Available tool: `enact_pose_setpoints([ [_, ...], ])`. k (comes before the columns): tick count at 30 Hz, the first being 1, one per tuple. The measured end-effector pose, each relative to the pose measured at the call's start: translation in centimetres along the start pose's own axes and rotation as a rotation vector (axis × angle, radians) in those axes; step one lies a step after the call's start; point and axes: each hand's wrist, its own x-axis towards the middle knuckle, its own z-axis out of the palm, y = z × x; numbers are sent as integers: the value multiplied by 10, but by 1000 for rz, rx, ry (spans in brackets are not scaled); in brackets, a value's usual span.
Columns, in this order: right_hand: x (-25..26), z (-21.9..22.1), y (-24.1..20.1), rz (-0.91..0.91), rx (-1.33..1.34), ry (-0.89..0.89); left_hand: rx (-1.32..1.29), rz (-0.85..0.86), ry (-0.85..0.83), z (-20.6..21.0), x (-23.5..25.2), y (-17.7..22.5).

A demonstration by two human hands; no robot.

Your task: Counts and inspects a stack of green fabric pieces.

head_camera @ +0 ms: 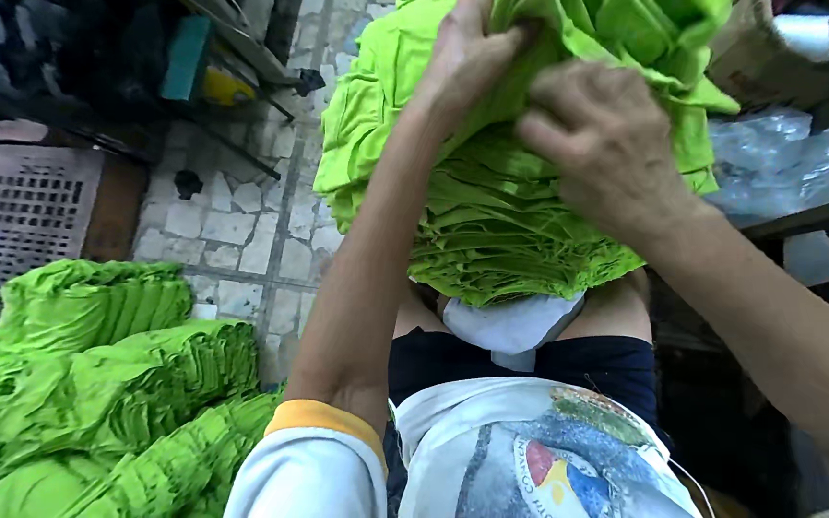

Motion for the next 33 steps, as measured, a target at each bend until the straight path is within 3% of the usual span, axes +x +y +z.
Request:
enact_pose_setpoints([
  [2, -26, 5, 10, 45, -26, -275, -44, -62, 0, -7, 2, 6],
  [4, -37, -4, 29, 89, 54, -349, -85, -42, -11, -7, 2, 6],
  [7, -24, -32, 45, 39, 307, -211, -125, 123, -169, -1, -12, 0],
  [10, 9, -38, 52, 60, 333, -11, -63, 184, -365, 12, -34, 6],
  [14, 47, -10, 48, 308, 273, 79, 254, 182, -165, 24, -25, 0],
  [17, 38, -6, 20, 194, 69, 195, 102, -6, -95, 22, -12, -7],
  [18, 26, -6, 10, 103, 13, 174, 20, -64, -76, 21, -9, -9],
  [20, -4, 1, 6, 16, -48, -54, -90, -146, -79, 16, -7, -7],
  [22, -29, 7, 23, 108, 18, -303, -143, -135, -114, 16, -9, -6],
  [23, -34, 2, 33, 161, 102, -333, -164, -105, -134, 16, -11, -6],
  [26, -23, -22, 47, 155, 356, -158, -174, 29, -277, 16, -25, -6],
  [28, 0, -27, 49, 142, 332, -26, -92, 93, -379, 17, -34, 1],
  [30, 23, -16, 50, 199, 265, 41, 112, 160, -316, 25, -31, 0],
  [33, 40, -1, 35, 278, 187, 78, 227, 43, -159, 29, -22, -7],
])
